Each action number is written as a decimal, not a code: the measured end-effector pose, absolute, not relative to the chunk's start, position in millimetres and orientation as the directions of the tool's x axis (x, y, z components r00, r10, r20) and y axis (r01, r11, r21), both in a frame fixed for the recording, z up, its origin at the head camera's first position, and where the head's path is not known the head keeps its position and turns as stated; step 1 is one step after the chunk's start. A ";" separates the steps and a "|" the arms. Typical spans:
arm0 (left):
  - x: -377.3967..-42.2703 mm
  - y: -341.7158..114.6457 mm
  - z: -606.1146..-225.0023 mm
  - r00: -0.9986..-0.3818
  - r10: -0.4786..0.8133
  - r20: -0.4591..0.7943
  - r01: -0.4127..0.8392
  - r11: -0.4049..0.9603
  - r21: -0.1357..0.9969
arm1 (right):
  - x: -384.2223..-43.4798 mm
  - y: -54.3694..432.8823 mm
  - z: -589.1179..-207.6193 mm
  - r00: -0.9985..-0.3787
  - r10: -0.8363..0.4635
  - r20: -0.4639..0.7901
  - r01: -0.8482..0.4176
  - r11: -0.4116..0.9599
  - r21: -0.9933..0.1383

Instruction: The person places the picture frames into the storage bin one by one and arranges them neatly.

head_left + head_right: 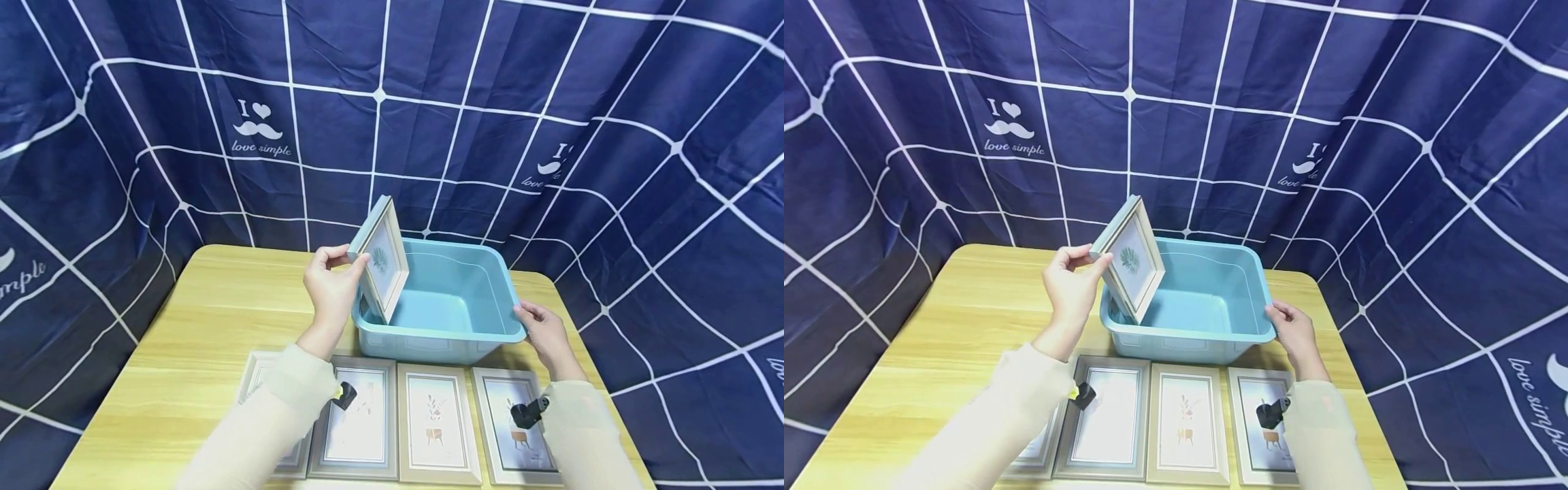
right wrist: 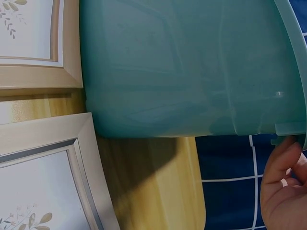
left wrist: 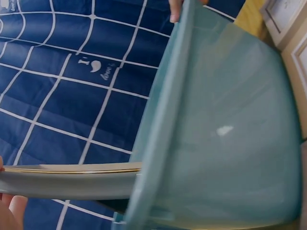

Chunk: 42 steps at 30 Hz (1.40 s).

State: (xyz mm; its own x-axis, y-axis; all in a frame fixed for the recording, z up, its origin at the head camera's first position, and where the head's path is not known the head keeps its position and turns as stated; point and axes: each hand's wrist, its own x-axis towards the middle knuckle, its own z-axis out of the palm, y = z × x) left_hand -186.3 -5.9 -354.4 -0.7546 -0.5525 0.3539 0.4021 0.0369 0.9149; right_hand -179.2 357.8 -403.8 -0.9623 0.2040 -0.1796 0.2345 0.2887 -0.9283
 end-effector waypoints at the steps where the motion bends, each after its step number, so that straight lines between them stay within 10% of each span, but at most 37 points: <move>1: -185.8 -4.8 -357.2 -0.752 -0.558 0.350 0.400 0.035 0.916 | -179.2 357.9 -403.8 -0.963 0.203 -0.179 0.233 0.288 -0.929; 42: -168.5 11.5 -435.9 -0.638 -0.502 0.584 0.503 0.302 0.810 | -181.9 359.7 -409.6 -0.960 0.216 -0.180 0.244 0.320 -0.916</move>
State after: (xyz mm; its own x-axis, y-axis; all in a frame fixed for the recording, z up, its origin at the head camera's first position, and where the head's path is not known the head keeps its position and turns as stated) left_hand -168.5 11.5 -435.9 -0.6383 -0.5020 0.5837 0.5029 0.3022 0.8098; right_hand -181.9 359.7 -409.6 -0.9597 0.2157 -0.1802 0.2438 0.3200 -0.9155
